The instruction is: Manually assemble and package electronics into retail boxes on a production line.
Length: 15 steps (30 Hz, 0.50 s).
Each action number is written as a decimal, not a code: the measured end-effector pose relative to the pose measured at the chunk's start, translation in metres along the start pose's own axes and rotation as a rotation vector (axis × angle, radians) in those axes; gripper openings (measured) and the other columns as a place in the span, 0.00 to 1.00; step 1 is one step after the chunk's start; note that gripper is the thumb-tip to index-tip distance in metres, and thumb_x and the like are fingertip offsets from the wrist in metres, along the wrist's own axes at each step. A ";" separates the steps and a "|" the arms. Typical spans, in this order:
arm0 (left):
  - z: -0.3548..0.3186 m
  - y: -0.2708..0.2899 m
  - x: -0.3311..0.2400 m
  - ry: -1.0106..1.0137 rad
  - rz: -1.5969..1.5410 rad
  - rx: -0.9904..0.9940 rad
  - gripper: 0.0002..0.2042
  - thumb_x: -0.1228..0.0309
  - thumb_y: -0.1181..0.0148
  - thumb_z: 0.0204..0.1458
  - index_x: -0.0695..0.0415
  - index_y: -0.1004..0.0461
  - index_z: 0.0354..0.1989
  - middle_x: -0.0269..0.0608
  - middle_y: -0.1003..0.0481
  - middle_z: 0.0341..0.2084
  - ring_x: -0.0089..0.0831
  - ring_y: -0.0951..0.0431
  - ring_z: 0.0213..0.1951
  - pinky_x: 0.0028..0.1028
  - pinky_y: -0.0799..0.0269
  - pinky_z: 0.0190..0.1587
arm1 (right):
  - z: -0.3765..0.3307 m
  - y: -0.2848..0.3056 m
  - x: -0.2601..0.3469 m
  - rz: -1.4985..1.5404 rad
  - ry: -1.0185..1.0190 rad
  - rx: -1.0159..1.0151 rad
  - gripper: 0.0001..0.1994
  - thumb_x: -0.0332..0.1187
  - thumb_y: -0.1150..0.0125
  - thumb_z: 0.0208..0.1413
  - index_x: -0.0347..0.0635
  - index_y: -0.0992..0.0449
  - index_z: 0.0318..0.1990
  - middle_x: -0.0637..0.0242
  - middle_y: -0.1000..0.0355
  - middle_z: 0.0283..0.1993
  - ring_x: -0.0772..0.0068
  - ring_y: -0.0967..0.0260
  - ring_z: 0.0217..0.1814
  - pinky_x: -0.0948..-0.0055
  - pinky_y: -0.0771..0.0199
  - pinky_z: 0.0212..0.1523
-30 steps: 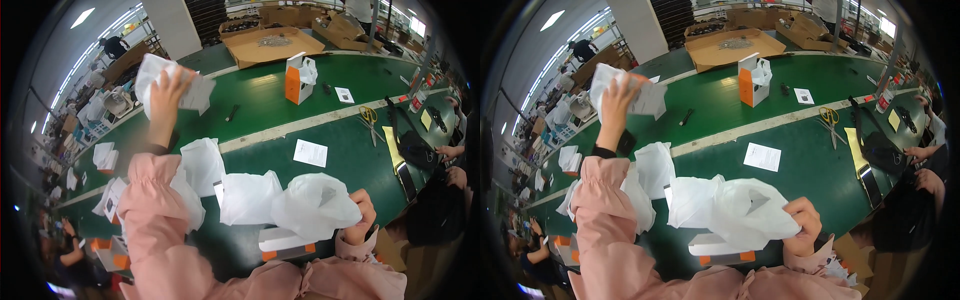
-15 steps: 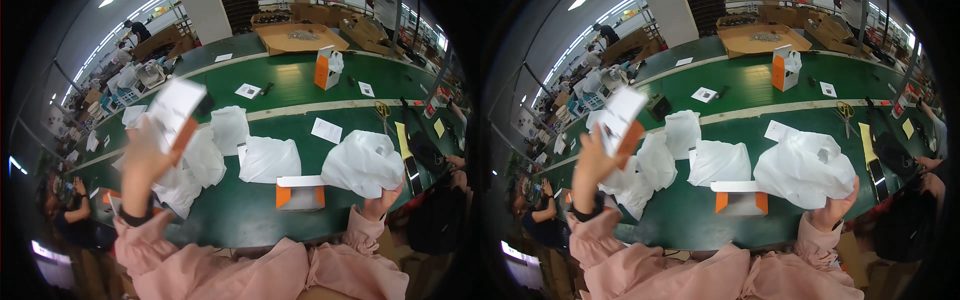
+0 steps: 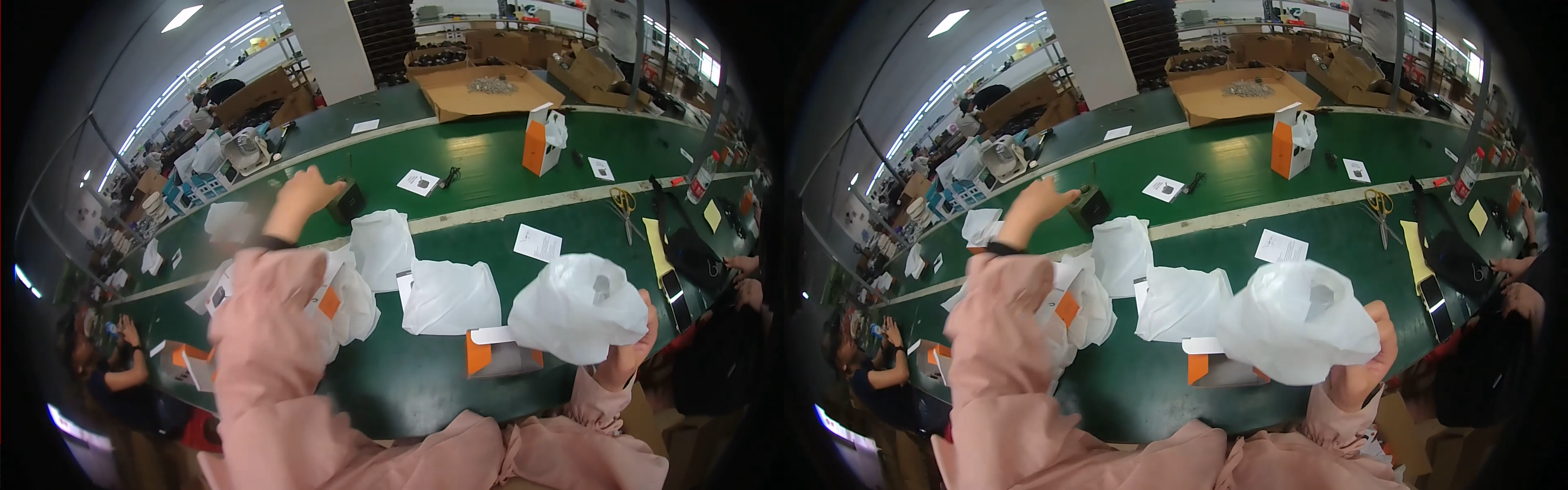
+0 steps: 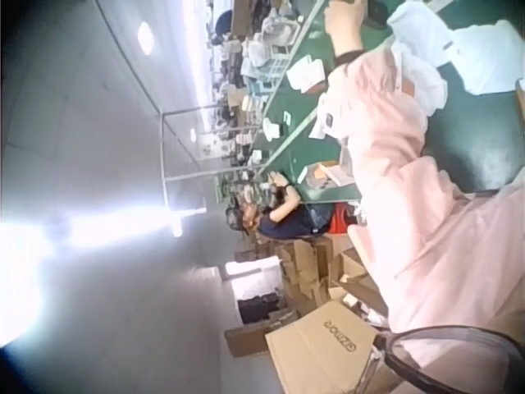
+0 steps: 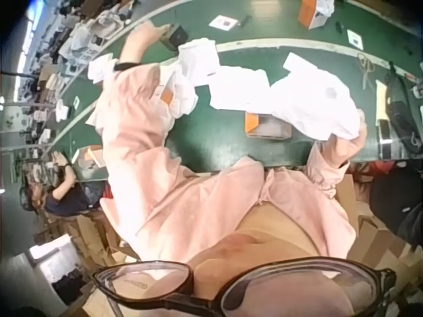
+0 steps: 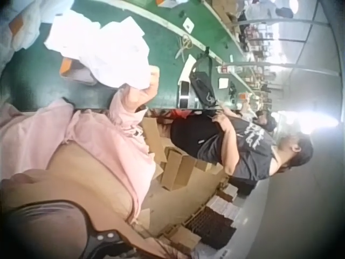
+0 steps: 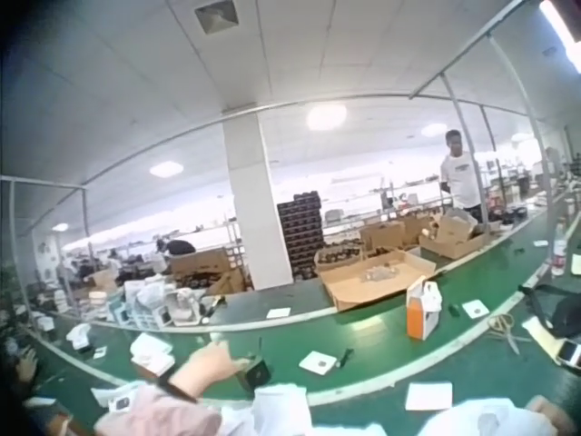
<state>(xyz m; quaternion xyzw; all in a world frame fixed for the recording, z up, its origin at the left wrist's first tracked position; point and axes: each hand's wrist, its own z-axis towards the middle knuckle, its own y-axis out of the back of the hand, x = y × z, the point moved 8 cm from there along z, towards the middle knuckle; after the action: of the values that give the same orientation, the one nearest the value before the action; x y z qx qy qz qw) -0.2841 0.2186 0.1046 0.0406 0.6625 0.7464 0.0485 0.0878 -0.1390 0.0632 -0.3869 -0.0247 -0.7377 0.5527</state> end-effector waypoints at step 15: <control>0.062 -0.149 0.027 0.045 -0.436 -0.293 0.33 0.56 0.28 0.29 0.69 0.31 0.39 0.64 0.27 0.37 0.55 0.25 0.42 0.40 0.29 0.45 | -0.022 -0.056 0.045 -0.461 0.073 0.678 0.19 0.16 0.50 0.27 0.44 0.20 0.30 0.65 0.34 0.31 0.66 0.35 0.28 0.75 0.34 0.27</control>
<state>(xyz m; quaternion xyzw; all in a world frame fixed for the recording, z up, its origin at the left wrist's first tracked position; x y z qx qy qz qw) -0.3000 0.3007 -0.0356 -0.1272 0.5414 0.8069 0.1989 0.0251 -0.1637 0.0965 -0.1407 -0.3329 -0.8055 0.4696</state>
